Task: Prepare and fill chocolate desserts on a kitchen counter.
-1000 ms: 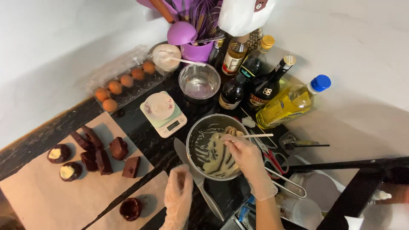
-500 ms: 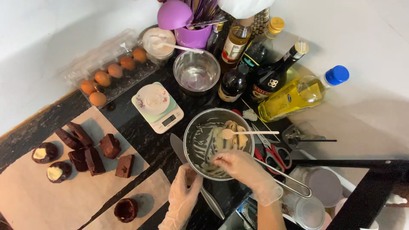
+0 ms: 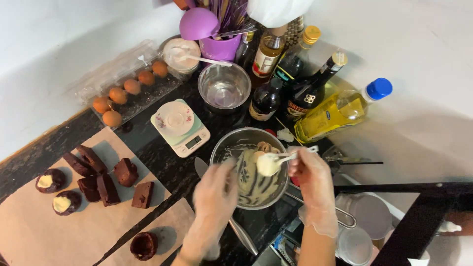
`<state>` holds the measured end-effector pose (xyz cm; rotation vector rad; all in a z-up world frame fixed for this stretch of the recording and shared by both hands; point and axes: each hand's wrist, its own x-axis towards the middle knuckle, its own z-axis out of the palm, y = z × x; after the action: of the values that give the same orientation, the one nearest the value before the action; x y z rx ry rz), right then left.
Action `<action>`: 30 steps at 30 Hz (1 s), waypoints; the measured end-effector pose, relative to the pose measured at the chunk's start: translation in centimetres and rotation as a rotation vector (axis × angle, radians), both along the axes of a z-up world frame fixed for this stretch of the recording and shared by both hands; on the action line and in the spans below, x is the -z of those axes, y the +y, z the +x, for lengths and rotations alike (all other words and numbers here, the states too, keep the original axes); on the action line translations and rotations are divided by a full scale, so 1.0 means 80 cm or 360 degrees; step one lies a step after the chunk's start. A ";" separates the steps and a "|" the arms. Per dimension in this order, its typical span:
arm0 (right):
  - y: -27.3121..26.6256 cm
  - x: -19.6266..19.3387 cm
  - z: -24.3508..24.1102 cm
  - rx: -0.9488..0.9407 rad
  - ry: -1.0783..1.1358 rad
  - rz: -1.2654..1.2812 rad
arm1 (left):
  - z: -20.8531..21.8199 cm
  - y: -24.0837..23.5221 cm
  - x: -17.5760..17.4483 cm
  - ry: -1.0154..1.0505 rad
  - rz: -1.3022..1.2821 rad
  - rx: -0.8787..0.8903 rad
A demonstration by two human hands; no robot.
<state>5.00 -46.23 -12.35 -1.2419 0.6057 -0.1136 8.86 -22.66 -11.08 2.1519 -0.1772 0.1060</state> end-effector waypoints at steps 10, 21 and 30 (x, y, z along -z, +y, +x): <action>-0.002 -0.065 -0.033 0.0690 -0.0663 0.0538 | 0.057 -0.170 0.066 -0.0498 0.0864 0.0988; 0.043 -0.022 0.034 -0.0087 0.0283 -0.1209 | 0.027 -0.001 -0.008 0.0225 0.0181 0.0333; 0.043 0.050 0.049 -0.0807 -0.0227 -0.2419 | -0.003 0.027 -0.014 0.0042 -0.0150 0.0088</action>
<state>8.93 -42.78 -16.37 -2.7809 -0.0598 -0.2501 8.63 -20.51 -9.97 2.0519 -0.2120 0.0532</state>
